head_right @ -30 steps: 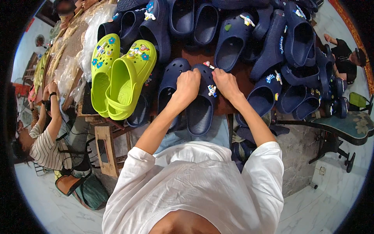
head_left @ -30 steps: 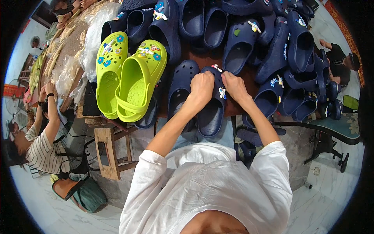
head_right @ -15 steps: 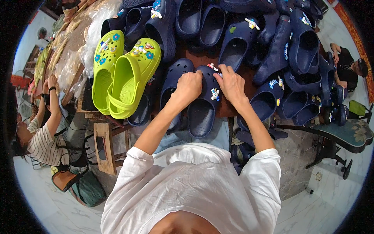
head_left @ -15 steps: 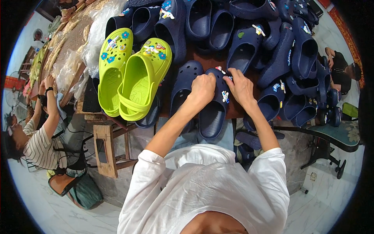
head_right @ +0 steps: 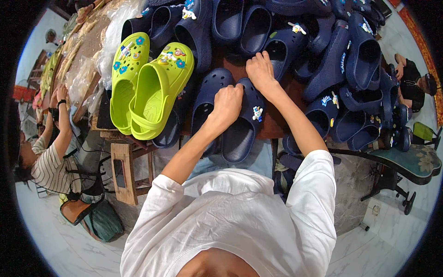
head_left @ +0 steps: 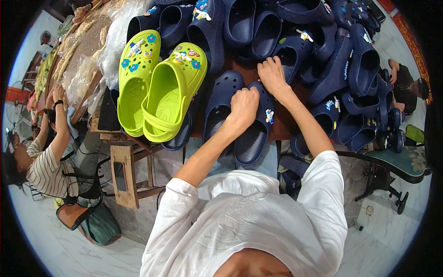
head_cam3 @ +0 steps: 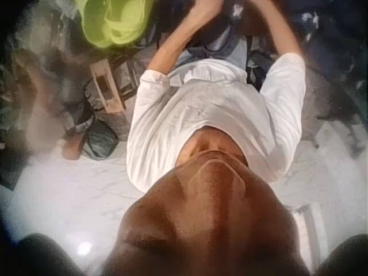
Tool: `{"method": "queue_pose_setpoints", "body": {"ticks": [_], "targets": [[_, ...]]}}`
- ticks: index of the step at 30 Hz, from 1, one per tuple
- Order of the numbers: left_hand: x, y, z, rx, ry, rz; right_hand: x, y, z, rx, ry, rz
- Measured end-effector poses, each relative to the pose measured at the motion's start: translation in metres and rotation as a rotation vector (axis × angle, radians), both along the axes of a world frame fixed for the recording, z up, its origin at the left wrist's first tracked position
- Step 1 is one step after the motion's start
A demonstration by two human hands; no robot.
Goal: Attaching decorative charms into the holes of clogs.
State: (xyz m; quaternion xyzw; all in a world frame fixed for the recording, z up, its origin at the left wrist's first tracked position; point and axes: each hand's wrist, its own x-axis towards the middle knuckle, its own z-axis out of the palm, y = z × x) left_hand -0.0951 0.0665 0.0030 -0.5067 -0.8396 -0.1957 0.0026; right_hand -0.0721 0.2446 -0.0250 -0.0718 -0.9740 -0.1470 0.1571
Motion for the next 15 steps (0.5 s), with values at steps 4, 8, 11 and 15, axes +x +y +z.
{"method": "queue_pose_setpoints", "body": {"ticks": [4,8,11,15], "targets": [[0.002,-0.002,-0.001,0.017,0.002,0.026,-0.013,-0.011,0.004,0.018,-0.188,-0.176],[0.000,0.002,-0.003,0.025,-0.004,0.024,-0.019,-0.013,0.000,0.068,-0.264,-0.251],[-0.002,0.006,-0.002,0.029,-0.022,0.039,-0.019,-0.012,-0.002,0.024,-0.301,-0.289],[-0.019,0.026,-0.004,0.122,0.002,0.053,-0.021,-0.012,0.001,-0.050,-0.305,-0.301]]}}
